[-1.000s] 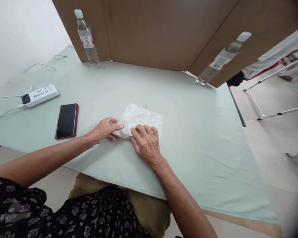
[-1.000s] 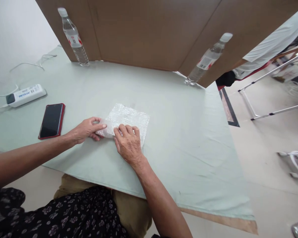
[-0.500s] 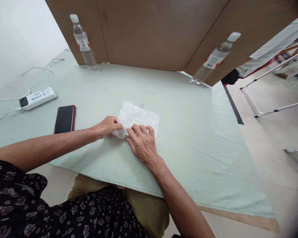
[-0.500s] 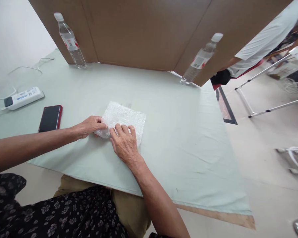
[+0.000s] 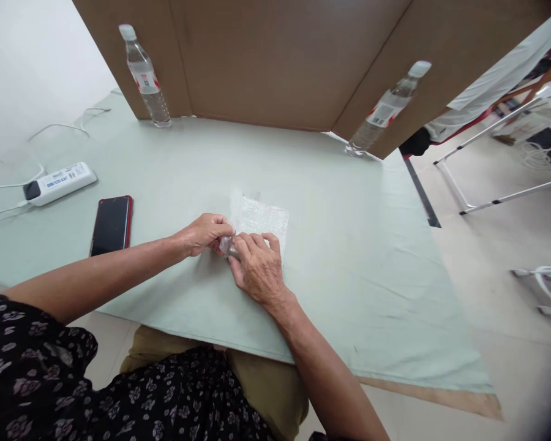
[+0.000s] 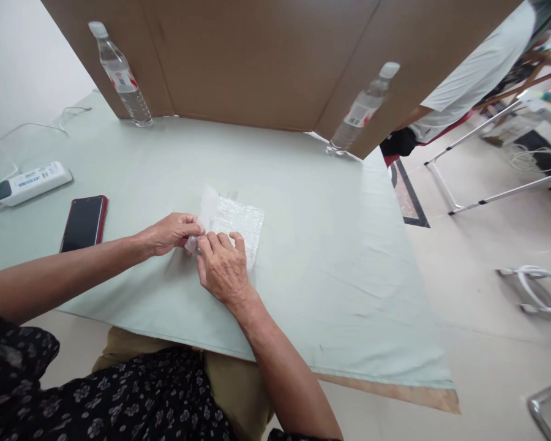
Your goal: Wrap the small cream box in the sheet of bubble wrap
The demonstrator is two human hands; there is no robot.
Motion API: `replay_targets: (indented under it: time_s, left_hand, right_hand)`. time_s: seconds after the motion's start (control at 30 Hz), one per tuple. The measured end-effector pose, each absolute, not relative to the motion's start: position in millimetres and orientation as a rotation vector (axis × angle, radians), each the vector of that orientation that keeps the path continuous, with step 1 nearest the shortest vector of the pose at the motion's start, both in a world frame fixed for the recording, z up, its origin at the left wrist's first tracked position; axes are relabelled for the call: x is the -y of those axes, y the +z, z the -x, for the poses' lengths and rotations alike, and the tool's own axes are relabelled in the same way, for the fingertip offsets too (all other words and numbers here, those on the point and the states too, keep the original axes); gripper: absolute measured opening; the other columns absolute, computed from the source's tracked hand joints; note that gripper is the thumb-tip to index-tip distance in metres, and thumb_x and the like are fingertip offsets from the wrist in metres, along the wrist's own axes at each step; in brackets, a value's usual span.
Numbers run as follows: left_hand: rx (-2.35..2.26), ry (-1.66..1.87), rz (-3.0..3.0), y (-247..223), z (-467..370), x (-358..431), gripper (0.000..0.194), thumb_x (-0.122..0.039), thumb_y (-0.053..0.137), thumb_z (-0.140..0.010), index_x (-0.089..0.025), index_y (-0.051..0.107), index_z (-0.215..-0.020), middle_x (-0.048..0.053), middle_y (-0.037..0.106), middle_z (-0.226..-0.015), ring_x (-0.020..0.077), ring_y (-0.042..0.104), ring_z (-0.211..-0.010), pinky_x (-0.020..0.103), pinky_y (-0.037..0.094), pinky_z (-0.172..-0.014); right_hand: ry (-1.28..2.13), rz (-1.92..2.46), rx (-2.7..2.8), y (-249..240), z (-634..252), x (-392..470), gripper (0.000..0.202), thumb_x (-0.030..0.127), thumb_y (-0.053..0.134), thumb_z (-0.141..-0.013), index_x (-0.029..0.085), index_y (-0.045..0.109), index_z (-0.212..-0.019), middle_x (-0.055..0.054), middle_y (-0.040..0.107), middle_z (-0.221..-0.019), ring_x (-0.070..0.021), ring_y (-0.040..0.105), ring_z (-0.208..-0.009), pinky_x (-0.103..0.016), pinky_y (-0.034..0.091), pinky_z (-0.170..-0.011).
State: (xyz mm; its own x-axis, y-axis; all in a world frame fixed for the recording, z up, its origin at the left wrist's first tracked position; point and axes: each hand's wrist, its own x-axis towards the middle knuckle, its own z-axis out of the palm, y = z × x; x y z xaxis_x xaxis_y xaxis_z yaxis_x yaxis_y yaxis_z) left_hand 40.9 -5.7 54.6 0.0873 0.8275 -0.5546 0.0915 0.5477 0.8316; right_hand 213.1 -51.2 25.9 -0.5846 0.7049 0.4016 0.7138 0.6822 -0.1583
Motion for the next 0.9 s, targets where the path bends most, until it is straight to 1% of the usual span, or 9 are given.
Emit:
replay_targets:
  time_s: [0.1, 0.2, 0.27, 0.43, 0.53, 0.6, 0.7, 0.8, 0.9]
  left_hand:
    - [-1.335, 0.626, -0.896, 64.4, -36.4, 9.1, 0.008, -0.018, 0.067, -0.066, -0.014, 0.063, -0.072, 0.001, 0.062, -0.064, 0.0124, 0.059, -0.057, 0.028, 0.055, -0.054]
    - [-1.320, 0.611, -0.969, 70.9, -33.4, 14.7, 0.022, -0.013, 0.064, -0.062, -0.012, 0.069, -0.084, 0.004, 0.068, -0.076, 0.0140, 0.064, -0.067, 0.031, 0.060, -0.065]
    - [-1.325, 0.593, -1.120, 69.3, -34.4, 19.6, 0.026, -0.012, 0.062, -0.065, -0.014, 0.071, -0.089, 0.002, 0.068, -0.076, 0.0137, 0.063, -0.067, 0.031, 0.059, -0.065]
    - [-1.326, 0.751, -1.979, 44.2, -42.7, 31.8, 0.017, -0.019, 0.059, -0.081, -0.017, 0.074, -0.087, 0.003, 0.065, -0.076, 0.0137, 0.060, -0.068, 0.028, 0.051, -0.065]
    - [-1.315, 0.923, -2.402, 25.3, -46.2, 35.5, 0.021, -0.017, 0.054, -0.089, -0.017, 0.074, -0.094, 0.006, 0.064, -0.081, 0.0169, 0.059, -0.076, 0.031, 0.051, -0.069]
    - [-1.290, 1.040, -2.556, 15.6, -47.4, 36.0, 0.021, -0.015, 0.053, -0.090, -0.017, 0.073, -0.097, 0.010, 0.065, -0.092, 0.0202, 0.059, -0.085, 0.035, 0.054, -0.076]
    - [-1.201, 1.163, -2.615, 6.6, -49.0, 35.3, 0.026, -0.009, 0.050, -0.089, -0.015, 0.069, -0.106, 0.014, 0.066, -0.105, 0.0235, 0.059, -0.097, 0.040, 0.054, -0.084]
    - [-1.136, 1.227, -2.597, 2.7, -50.9, 35.2, 0.030, -0.006, 0.048, -0.087, -0.013, 0.067, -0.110, 0.013, 0.066, -0.102, 0.0233, 0.058, -0.094, 0.039, 0.054, -0.081]
    - [-1.134, 1.262, -2.568, 1.9, -53.0, 37.2, 0.029, -0.007, 0.049, -0.088, -0.012, 0.067, -0.109, 0.013, 0.066, -0.099, 0.0232, 0.058, -0.091, 0.038, 0.054, -0.080]
  right_hand:
    - [0.053, 1.075, 2.408, 28.3, -215.8, 51.1, 0.010, 0.021, 0.059, -0.089, 0.020, 0.061, -0.098, -0.006, 0.075, -0.105, -0.0232, 0.061, -0.095, -0.043, 0.033, -0.099]
    - [0.143, 1.030, 2.355, 30.3, -221.9, 50.3, 0.010, 0.017, 0.059, -0.086, 0.020, 0.062, -0.096, -0.004, 0.076, -0.103, -0.0222, 0.063, -0.094, -0.040, 0.035, -0.095]
    - [0.195, 1.005, 2.331, 30.6, -226.6, 49.5, 0.011, 0.015, 0.059, -0.085, 0.020, 0.062, -0.095, -0.004, 0.076, -0.104, -0.0219, 0.065, -0.095, -0.039, 0.036, -0.092]
    - [0.311, 0.944, 2.250, 29.1, -236.4, 44.3, 0.013, 0.012, 0.055, -0.086, 0.021, 0.062, -0.091, -0.003, 0.077, -0.103, -0.0198, 0.068, -0.094, -0.039, 0.039, -0.092]
    - [0.308, 0.974, 2.123, 30.8, -245.2, 37.7, 0.009, 0.017, 0.056, -0.088, 0.022, 0.063, -0.090, -0.003, 0.078, -0.101, -0.0202, 0.070, -0.096, -0.039, 0.041, -0.094]
    - [0.280, 1.096, 2.017, 34.0, -255.3, 33.3, 0.008, 0.021, 0.057, -0.090, 0.022, 0.065, -0.090, -0.004, 0.078, -0.099, -0.0214, 0.070, -0.097, -0.039, 0.042, -0.094]
    - [0.350, 1.410, 1.874, 39.0, -276.9, 31.3, 0.013, 0.029, 0.057, -0.091, 0.022, 0.066, -0.095, -0.005, 0.076, -0.101, -0.0210, 0.070, -0.087, -0.040, 0.045, -0.089]
    - [0.586, 1.694, 1.813, 40.5, -298.1, 38.9, 0.022, 0.040, 0.059, -0.088, 0.022, 0.067, -0.097, -0.005, 0.075, -0.102, -0.0194, 0.068, -0.077, -0.037, 0.048, -0.077]
    - [0.752, 1.866, 1.807, 38.5, -307.4, 52.4, 0.031, 0.046, 0.060, -0.087, 0.021, 0.068, -0.103, -0.005, 0.075, -0.096, -0.0193, 0.066, -0.073, -0.035, 0.049, -0.074]
